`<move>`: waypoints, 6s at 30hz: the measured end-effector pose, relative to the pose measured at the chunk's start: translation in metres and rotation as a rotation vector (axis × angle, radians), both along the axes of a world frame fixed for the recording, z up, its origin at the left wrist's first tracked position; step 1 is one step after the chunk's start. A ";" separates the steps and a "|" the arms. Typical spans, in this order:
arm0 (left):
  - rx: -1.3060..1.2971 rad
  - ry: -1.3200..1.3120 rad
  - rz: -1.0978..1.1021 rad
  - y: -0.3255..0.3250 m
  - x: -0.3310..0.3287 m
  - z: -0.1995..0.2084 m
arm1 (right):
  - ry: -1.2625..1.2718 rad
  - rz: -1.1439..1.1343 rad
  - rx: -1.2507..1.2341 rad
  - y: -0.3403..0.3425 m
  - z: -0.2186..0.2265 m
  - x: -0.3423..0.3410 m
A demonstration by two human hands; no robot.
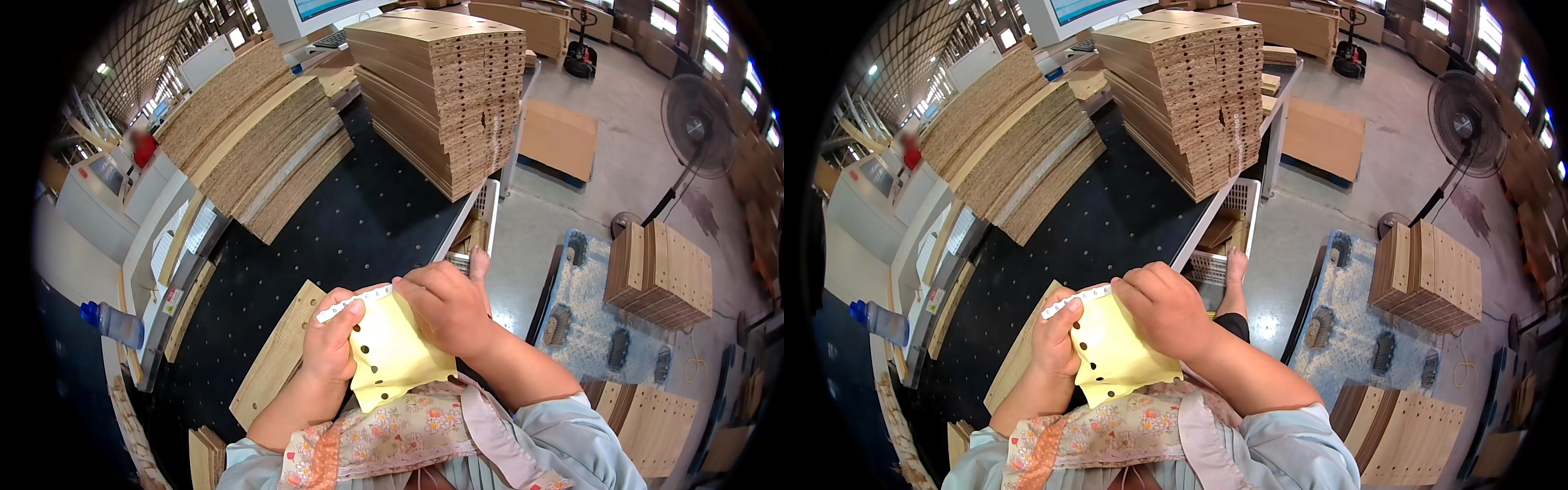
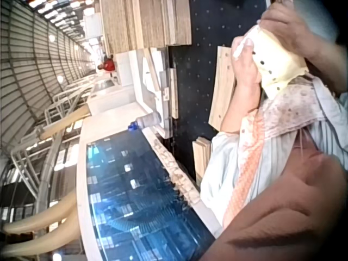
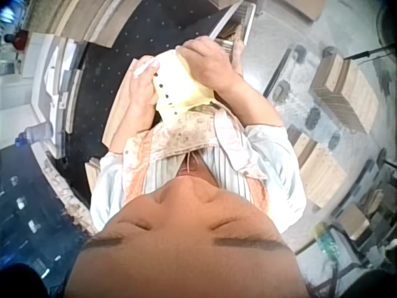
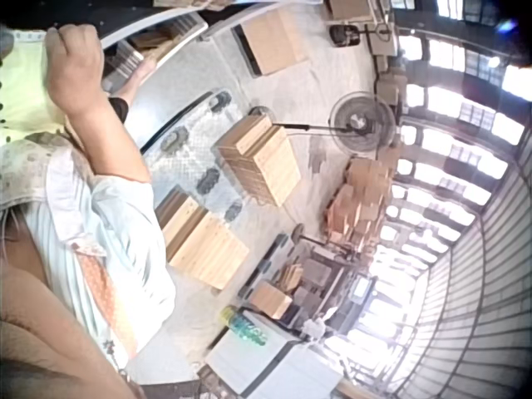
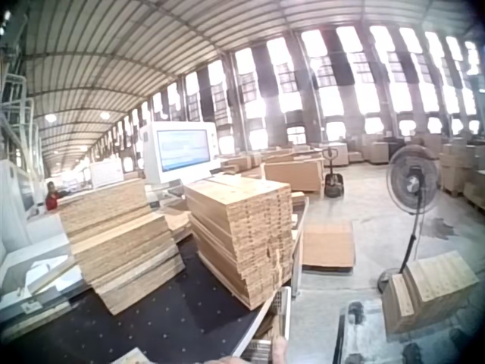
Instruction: The person cleans a workbench surface with a compressed air nozzle, then picks up a perforated wooden board and inserts small white plastic fasteners into its holes one by one. The person repeatedly picks fasteners from a yellow pouch and places them into the board, stacking the finished boards on a nearby pile.
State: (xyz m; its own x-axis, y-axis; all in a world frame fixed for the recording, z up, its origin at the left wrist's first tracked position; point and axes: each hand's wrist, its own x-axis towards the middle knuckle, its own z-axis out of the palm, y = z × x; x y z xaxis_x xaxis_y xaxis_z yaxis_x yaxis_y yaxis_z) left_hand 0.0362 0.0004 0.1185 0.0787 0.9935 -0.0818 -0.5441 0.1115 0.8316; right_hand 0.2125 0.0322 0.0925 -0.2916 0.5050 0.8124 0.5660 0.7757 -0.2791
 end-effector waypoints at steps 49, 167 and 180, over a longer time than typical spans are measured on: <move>0.085 -0.248 -0.148 -0.015 -0.013 -0.029 | 0.084 0.071 0.364 -0.010 0.004 -0.003; -0.056 -0.320 -0.280 -0.016 -0.014 -0.019 | 0.495 0.465 -0.098 -0.005 0.012 -0.009; -0.141 -0.383 -0.298 -0.016 -0.015 -0.024 | 0.293 0.370 0.089 -0.004 0.015 -0.008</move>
